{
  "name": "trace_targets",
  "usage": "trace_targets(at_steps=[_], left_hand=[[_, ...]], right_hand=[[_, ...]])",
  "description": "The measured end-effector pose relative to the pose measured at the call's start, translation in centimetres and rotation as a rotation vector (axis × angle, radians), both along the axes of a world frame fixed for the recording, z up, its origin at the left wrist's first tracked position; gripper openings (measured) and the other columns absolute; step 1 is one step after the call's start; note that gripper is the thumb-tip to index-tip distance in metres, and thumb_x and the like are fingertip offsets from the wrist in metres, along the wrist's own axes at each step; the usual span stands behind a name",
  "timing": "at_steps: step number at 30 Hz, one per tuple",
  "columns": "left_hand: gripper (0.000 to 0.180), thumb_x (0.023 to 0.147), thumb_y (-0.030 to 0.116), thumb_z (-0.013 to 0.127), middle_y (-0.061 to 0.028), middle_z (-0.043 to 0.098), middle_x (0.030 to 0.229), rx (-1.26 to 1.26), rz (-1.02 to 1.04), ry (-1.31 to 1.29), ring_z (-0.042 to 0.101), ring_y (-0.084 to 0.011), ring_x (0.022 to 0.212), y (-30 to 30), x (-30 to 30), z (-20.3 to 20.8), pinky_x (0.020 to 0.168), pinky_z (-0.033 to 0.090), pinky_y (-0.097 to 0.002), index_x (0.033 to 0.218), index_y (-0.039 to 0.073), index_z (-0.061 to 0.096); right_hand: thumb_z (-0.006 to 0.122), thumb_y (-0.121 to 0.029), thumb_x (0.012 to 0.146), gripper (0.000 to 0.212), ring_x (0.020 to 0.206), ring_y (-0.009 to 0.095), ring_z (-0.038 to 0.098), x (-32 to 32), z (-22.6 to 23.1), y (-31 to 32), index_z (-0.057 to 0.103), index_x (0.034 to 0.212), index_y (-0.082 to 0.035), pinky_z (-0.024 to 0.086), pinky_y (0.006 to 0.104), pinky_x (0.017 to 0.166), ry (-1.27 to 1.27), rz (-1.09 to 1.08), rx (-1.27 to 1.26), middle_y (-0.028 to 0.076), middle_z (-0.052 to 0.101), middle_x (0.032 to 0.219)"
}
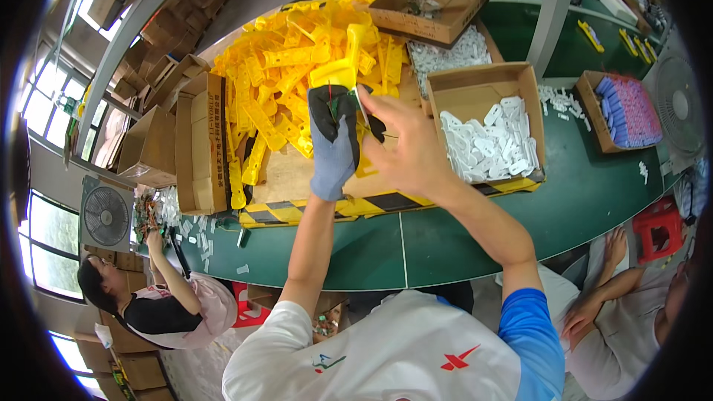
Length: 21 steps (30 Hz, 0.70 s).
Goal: The person assembles a green circuit board into a yellow plastic housing by hand, securing it with a white plastic clip.
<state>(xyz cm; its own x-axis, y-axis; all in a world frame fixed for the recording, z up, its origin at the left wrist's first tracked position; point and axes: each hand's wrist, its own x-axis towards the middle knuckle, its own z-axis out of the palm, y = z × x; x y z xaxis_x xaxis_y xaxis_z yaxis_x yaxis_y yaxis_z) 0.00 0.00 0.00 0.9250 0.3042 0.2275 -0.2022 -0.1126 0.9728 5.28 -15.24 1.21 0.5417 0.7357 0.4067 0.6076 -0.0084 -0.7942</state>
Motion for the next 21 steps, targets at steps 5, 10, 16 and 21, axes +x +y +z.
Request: trace_targets(at_steps=[5, 10, 16, 21], left_hand=[[0.058, 0.093, 0.016, 0.060, -0.0230, 0.054, 0.120, 0.327, 0.065, -0.424, 0.058, -0.0234, 0.077, -2.8, -5.4, -4.3, 0.074, 0.050, -0.0394, 0.142, -0.001, 0.033], [0.076, 0.089, 0.015, 0.062, -0.0274, 0.055, 0.119, 0.122, -0.238, 0.214, 0.062, -0.0341, 0.086, -5.4, -13.6, -0.9, 0.079, 0.050, -0.0389, 0.151, 0.002, 0.022], [0.051, 0.079, 0.010, 0.071, -0.0215, 0.060, 0.118, 0.744, 1.119, 0.266, 0.060, -0.0419, 0.102, 4.8, -29.5, -7.2, 0.086, 0.050, -0.0455, 0.127, 0.003, 0.054], [0.040, 0.079, 0.015, 0.073, -0.0175, 0.060, 0.113, 1.044, 1.209, 0.535, 0.057, -0.0377, 0.105, 14.5, -35.1, -12.7, 0.094, 0.044, -0.0429, 0.116, 0.005, 0.060]], right_hand=[[0.067, -0.008, 0.078, 0.077, 0.117, 0.043, 0.054, -6.3, 1.0, -2.2, 0.032, 0.147, 0.000, 0.041, 0.0432, 0.101, -0.163, -0.080, 0.047, 0.027, 0.050, 0.135], [0.071, -0.003, 0.077, 0.070, 0.104, 0.021, 0.061, -6.5, -6.3, -9.8, 0.043, 0.141, 0.001, 0.047, 0.0339, 0.092, 0.131, -0.236, -0.154, 0.014, 0.062, 0.119], [0.061, -0.017, 0.096, 0.057, 0.084, 0.014, 0.060, -0.1, -13.3, -31.3, 0.033, 0.145, -0.005, 0.051, 0.0246, 0.068, 0.335, -0.932, 0.035, 0.014, 0.064, 0.116], [0.067, -0.027, 0.093, 0.056, 0.090, 0.017, 0.061, 9.0, -19.9, -43.5, 0.045, 0.138, -0.002, 0.051, 0.0267, 0.077, 0.276, -1.134, -0.284, 0.015, 0.064, 0.119]])
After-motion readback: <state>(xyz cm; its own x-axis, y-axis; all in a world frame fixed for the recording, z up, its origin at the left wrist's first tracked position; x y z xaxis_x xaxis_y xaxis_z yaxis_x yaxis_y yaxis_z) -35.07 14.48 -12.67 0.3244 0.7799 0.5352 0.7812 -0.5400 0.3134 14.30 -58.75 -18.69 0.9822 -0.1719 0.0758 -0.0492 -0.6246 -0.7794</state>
